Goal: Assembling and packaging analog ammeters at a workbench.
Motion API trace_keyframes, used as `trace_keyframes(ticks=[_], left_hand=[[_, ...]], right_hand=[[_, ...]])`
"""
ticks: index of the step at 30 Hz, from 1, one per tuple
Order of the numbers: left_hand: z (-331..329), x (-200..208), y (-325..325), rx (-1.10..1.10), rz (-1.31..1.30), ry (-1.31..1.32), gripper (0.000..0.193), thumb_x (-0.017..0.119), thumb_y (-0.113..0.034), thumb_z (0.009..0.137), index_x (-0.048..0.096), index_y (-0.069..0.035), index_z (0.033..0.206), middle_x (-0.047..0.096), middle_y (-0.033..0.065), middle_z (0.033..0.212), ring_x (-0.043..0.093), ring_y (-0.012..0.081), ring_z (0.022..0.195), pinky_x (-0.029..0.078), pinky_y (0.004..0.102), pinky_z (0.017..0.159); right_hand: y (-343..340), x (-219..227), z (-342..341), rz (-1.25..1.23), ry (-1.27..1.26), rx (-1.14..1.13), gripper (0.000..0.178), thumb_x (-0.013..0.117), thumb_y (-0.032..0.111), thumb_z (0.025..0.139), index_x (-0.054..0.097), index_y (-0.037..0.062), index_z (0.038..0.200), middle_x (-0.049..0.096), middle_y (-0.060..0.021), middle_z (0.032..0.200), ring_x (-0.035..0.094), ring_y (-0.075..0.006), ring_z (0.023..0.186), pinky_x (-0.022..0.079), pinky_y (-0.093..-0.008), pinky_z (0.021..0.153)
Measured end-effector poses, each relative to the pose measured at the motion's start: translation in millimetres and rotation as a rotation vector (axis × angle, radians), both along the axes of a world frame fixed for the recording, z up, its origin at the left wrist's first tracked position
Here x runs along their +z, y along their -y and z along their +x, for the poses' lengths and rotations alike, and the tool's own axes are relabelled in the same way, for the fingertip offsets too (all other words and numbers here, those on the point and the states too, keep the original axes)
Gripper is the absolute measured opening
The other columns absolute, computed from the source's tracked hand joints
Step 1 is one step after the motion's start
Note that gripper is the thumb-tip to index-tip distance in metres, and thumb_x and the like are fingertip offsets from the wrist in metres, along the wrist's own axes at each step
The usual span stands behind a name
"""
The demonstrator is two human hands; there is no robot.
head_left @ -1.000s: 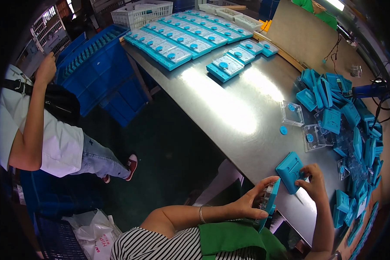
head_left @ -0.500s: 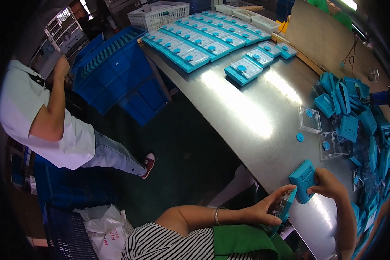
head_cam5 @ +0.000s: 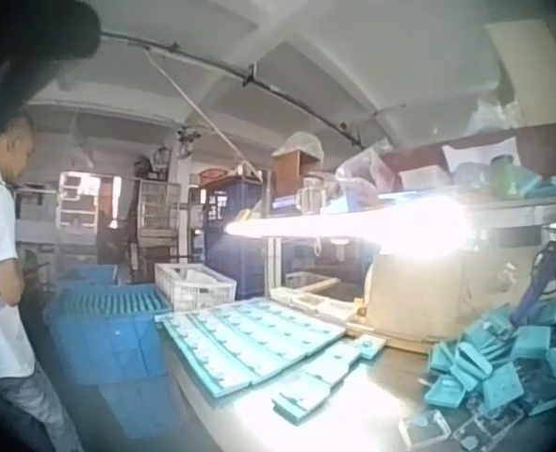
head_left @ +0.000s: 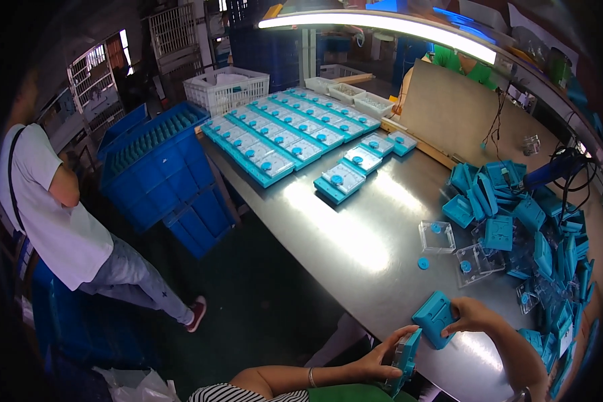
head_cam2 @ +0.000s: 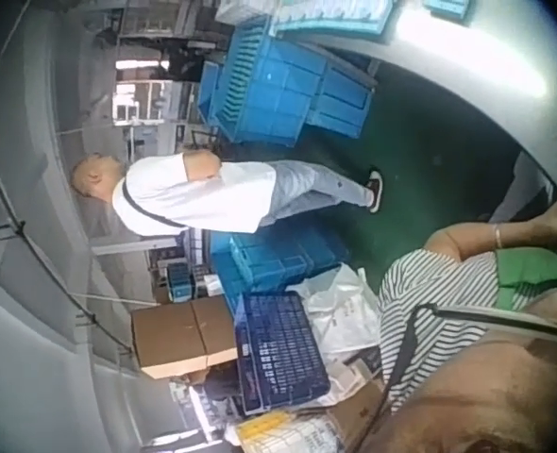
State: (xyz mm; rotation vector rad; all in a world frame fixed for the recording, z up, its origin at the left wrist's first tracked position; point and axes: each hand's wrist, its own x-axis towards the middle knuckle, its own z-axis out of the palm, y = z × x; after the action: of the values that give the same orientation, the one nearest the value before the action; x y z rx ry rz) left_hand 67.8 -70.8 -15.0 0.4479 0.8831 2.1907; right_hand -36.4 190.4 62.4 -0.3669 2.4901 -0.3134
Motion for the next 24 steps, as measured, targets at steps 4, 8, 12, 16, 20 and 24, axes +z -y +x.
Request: trace_keyframes(ticks=[4, 8, 12, 16, 20, 24], left_hand=[[-1.3, -7.5, -2.2, -0.023, -0.015, 0.003, 0.105, 0.075, -0.04, 0.068, 0.01, -0.021, 0.147, 0.04, 0.0157, 0.122, 0.052, 0.026, 0.108, 0.041, 0.0412, 0.096], [-4.4, -10.8, -5.9, -0.009, -0.014, -0.018, 0.105, 0.076, -0.042, 0.067, 0.01, -0.022, 0.147, 0.043, 0.0156, 0.118, 0.052, 0.0267, 0.109, 0.041, 0.0417, 0.096], [-3.3, -9.3, -8.3, -0.018, -0.04, -0.038, 0.107, 0.077, -0.045, 0.066, 0.011, -0.022, 0.147, 0.045, 0.0165, 0.119, 0.052, 0.0267, 0.109, 0.041, 0.042, 0.096], [3.8, -8.0, -1.8, 0.013, -0.089, -0.08, 0.107, 0.077, -0.046, 0.065, 0.013, -0.02, 0.147, 0.046, 0.0178, 0.12, 0.054, 0.0277, 0.108, 0.042, 0.0426, 0.096], [5.5, -8.8, 1.0, 0.063, -0.115, -0.057, 0.109, 0.079, -0.042, 0.063, 0.012, -0.019, 0.146, 0.042, 0.0192, 0.126, 0.05, 0.0306, 0.114, 0.043, 0.0461, 0.096], [0.1, 0.0, 1.3, 0.126, -0.08, -0.027, 0.109, 0.081, -0.035, 0.062, 0.012, -0.019, 0.145, 0.036, 0.0172, 0.133, 0.046, 0.0332, 0.12, 0.044, 0.0484, 0.097]], right_hand=[[9.4, 9.0, -3.6, -0.057, 0.178, -0.172, 0.059, 0.089, 0.041, 0.052, 0.052, 0.0026, 0.077, 0.059, -0.0089, 0.067, 0.065, -0.0214, 0.062, 0.047, -0.0314, 0.055], [20.6, 15.8, -7.2, 0.092, 0.171, -0.115, 0.058, 0.088, 0.04, 0.052, 0.056, 0.0014, 0.082, 0.064, -0.0107, 0.072, 0.068, -0.0228, 0.068, 0.051, -0.0331, 0.061], [9.0, 2.4, 0.6, 0.122, -0.045, -0.009, 0.057, 0.086, 0.042, 0.054, 0.06, 0.0035, 0.087, 0.066, -0.014, 0.087, 0.065, -0.0293, 0.083, 0.05, -0.0389, 0.071], [3.8, 3.3, 8.9, 0.12, -0.095, 0.0, 0.061, 0.083, 0.046, 0.056, 0.059, 0.0074, 0.096, 0.063, -0.0137, 0.092, 0.061, -0.0334, 0.093, 0.049, -0.043, 0.076], [9.4, 9.2, 26.2, 0.071, -0.304, -0.025, 0.073, 0.081, 0.046, 0.059, 0.052, 0.0107, 0.115, 0.058, -0.0148, 0.109, 0.055, -0.0363, 0.104, 0.049, -0.0442, 0.08], [6.6, -1.6, 53.7, 0.053, -0.418, 0.009, 0.073, 0.075, 0.042, 0.068, 0.048, 0.0176, 0.13, 0.051, -0.019, 0.124, 0.052, -0.0392, 0.109, 0.048, -0.0467, 0.087]])
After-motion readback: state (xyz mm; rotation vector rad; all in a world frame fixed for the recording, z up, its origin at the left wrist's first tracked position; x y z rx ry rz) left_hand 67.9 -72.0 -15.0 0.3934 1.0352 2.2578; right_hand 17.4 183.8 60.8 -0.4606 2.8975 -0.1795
